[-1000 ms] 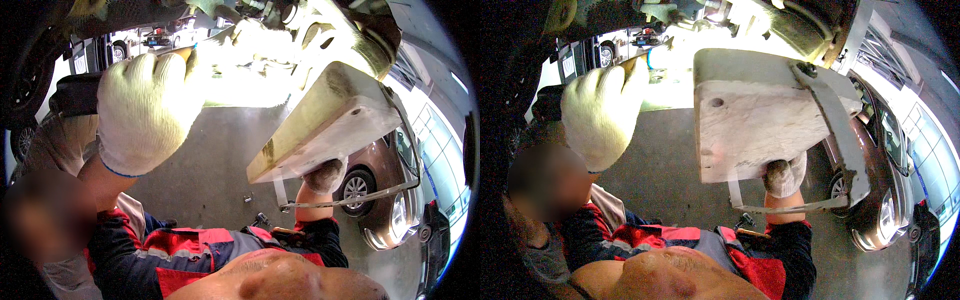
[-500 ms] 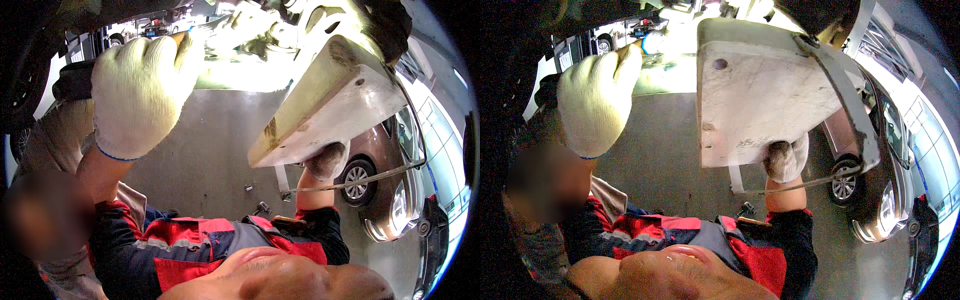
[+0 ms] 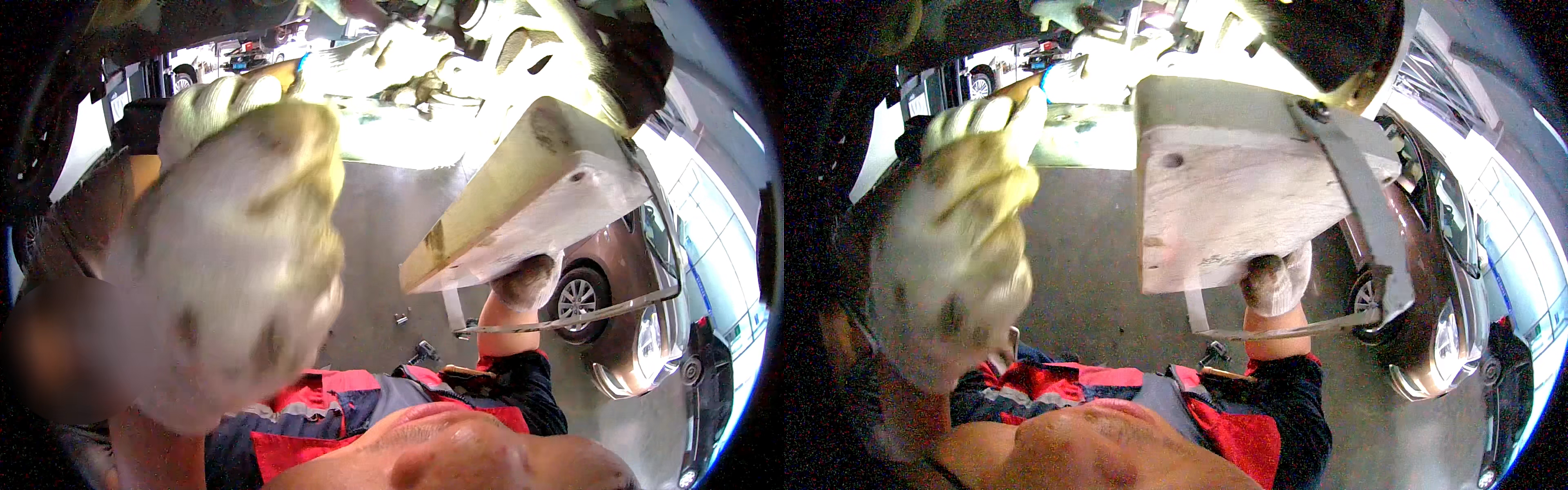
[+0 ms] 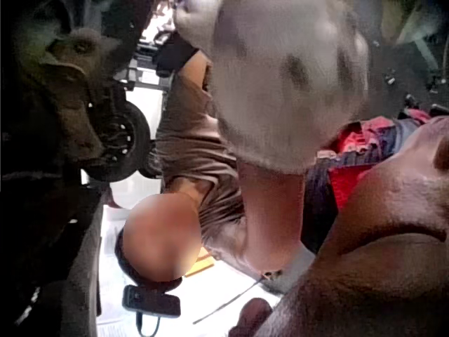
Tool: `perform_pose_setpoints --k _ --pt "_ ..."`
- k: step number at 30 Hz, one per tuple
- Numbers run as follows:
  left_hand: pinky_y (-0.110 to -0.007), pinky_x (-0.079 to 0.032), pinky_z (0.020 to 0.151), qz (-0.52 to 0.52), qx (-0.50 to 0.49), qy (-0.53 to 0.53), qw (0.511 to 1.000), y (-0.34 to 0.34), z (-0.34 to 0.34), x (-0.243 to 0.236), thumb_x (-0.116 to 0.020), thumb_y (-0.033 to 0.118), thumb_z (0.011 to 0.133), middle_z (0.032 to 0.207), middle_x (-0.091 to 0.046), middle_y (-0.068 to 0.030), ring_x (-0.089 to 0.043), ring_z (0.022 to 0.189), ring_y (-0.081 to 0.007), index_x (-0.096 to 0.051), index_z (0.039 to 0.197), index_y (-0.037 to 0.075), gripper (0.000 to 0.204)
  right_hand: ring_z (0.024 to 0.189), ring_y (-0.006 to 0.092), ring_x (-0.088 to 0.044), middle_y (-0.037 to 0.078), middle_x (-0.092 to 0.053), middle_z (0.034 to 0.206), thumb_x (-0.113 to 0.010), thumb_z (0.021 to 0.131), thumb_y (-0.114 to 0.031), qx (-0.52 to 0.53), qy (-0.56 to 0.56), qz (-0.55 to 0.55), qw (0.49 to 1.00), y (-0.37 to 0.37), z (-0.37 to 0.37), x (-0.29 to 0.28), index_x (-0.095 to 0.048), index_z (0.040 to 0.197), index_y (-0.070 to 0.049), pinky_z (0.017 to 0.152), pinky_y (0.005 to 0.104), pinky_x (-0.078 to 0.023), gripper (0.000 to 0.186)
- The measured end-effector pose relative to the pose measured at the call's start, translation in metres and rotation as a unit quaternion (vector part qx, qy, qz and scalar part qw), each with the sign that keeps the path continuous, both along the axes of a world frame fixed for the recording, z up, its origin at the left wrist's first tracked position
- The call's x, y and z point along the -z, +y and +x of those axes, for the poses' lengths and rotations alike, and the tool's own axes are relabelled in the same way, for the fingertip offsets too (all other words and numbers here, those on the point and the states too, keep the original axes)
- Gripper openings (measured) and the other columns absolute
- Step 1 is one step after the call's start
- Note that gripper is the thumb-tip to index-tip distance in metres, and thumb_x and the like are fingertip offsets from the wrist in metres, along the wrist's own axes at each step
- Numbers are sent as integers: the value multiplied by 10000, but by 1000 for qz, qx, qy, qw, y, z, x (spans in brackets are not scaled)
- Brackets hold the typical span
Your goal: The person works on the underside of a vehicle on a lift, handling a suspension control arm and then working on the brake rotor assembly with assistance from another person.
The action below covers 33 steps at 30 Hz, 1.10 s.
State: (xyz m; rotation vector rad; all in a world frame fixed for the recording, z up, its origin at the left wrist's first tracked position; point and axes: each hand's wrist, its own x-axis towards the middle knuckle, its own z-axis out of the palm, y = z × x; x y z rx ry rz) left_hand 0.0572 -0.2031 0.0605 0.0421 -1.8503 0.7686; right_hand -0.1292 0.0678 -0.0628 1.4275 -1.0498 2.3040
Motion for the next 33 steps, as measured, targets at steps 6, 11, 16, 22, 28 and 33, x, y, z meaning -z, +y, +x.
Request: perform_pose_setpoints --k 6,11,16,22,28,33 --pt "-360 -516 666 37 138 -84 986 21 -18 -5 -537 181 906 920 -645 -72 -627 794 -227 -666 1137 101 276 1126 284 -614 119 -585 1305 -608 964 -421 0 14 3 1000 1 1 2 -450 1390 -20 941 444 -535 606" --pt "-356 -521 670 52 258 -150 953 36 -53 -19 -547 177 900 905 -652 -83 -634 783 -232 -669 1104 87 254 1145 303 -604 140 -569 1328 -583 976 -349 25 -1 2 1000 4 3 2 -440 1398 -16 957 473 -528 556" --pt "-352 -527 673 82 291 -191 934 43 -64 -26 -557 172 893 889 -660 -94 -640 772 -236 -672 1070 74 233 1176 308 -588 151 -558 1340 -584 979 -320 13 -51 10 999 -2 4 4 -416 1412 -5 975 480 -521 561" --pt "-347 -533 677 100 313 -228 916 48 -75 -33 -570 167 885 870 -669 -106 -648 758 -241 -676 1030 58 211 1186 295 -582 139 -545 1356 -680 924 -362 -25 -11 -39 999 5 -20 30 -400 1422 1 979 463 -518 677" --pt "-342 -539 681 132 303 -252 910 51 -74 -39 -582 162 877 851 -678 -119 -656 745 -246 -680 991 42 192 1174 275 -589 131 -555 1341 -720 896 -375 -62 -113 -48 990 7 -17 30 -411 1410 3 973 435 -523 709" --pt "-338 -544 684 151 300 -274 901 47 -81 -41 -592 157 870 836 -685 -129 -663 734 -251 -683 957 29 180 1166 271 -592 132 -561 1331 -691 918 -359 -82 -139 -59 985 7 -19 42 -417 1405 1 976 429 -521 665"
